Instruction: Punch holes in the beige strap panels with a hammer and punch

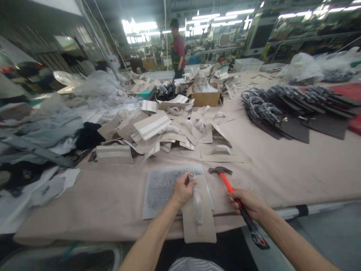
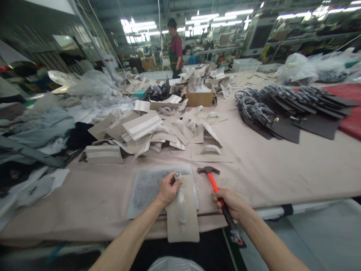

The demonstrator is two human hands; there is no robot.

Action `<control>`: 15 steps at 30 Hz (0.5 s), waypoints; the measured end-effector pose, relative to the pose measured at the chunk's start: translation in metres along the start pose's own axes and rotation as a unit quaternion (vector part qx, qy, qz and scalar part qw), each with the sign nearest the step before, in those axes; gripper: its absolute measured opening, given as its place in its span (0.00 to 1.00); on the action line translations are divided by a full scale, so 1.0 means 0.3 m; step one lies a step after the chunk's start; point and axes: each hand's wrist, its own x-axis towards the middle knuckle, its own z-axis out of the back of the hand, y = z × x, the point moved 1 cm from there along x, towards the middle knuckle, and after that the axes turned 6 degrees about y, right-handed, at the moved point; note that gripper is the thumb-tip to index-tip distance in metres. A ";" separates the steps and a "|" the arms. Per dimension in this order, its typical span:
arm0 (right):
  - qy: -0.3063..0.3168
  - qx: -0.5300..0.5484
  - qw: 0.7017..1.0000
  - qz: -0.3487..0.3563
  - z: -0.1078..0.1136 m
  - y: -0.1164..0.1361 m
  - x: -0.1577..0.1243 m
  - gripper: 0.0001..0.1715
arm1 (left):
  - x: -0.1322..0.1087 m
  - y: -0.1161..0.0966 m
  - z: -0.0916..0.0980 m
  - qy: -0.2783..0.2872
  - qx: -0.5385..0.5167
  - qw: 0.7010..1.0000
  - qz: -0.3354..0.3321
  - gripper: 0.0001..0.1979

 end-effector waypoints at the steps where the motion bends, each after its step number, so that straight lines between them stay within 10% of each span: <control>1: 0.018 0.031 0.999 -0.004 -0.013 0.024 -0.012 0.09 | -0.002 -0.002 0.002 0.006 0.002 1.000 -0.006 0.04; 6: -0.082 0.020 0.989 0.119 -0.033 0.171 -0.117 0.19 | -0.007 -0.012 0.011 0.034 0.024 0.999 -0.015 0.06; 10: -0.215 -0.207 0.914 0.276 -0.027 0.234 -0.181 0.22 | -0.009 -0.009 0.008 0.043 0.048 0.998 -0.015 0.07; 15: -0.164 -0.379 0.864 0.287 -0.006 0.267 -0.204 0.21 | -0.008 -0.009 0.006 0.043 0.076 0.996 -0.013 0.05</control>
